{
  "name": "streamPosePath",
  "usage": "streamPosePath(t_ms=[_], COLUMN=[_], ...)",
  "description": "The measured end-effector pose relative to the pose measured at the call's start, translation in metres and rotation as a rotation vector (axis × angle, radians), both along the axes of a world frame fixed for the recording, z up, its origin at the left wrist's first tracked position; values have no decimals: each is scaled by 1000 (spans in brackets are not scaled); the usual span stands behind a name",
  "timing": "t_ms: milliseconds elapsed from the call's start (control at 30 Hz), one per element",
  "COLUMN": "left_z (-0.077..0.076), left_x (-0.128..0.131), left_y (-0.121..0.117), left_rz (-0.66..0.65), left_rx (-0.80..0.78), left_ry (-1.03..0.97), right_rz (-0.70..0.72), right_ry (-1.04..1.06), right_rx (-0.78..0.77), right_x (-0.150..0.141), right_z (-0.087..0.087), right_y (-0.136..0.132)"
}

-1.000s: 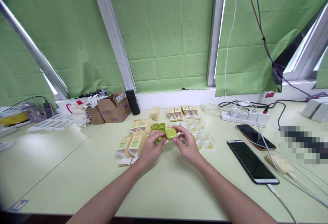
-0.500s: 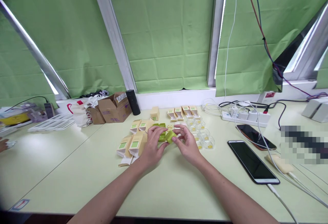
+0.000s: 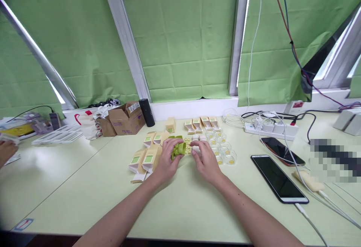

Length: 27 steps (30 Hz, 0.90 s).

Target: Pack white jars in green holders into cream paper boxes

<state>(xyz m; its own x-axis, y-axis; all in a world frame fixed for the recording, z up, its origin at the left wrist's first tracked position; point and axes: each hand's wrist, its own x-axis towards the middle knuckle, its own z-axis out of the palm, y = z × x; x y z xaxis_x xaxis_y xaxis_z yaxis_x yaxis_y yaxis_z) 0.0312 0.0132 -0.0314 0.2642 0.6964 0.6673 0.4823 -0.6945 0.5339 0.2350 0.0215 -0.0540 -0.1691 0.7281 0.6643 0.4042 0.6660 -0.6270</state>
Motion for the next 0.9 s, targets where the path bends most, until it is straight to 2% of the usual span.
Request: streamPosePath(t_ms=[133,300,467,900], left_z=[5,8,5,-6], left_x=[0,2,3,2], left_y=[2,3,3,9], left_rz=[67,62,26,-35], left_rx=[-148,-260,-302,-283], left_ry=[-183,-285,-322,-363], right_rz=[-95,-164,-159,-173], right_ry=[-411,-723,-807,-830], right_rx=[176,221,251,287], right_x=[1,-8,-13,-19], right_z=[-4,-9,-12,-11], right_y=[0,-2,-1,-1])
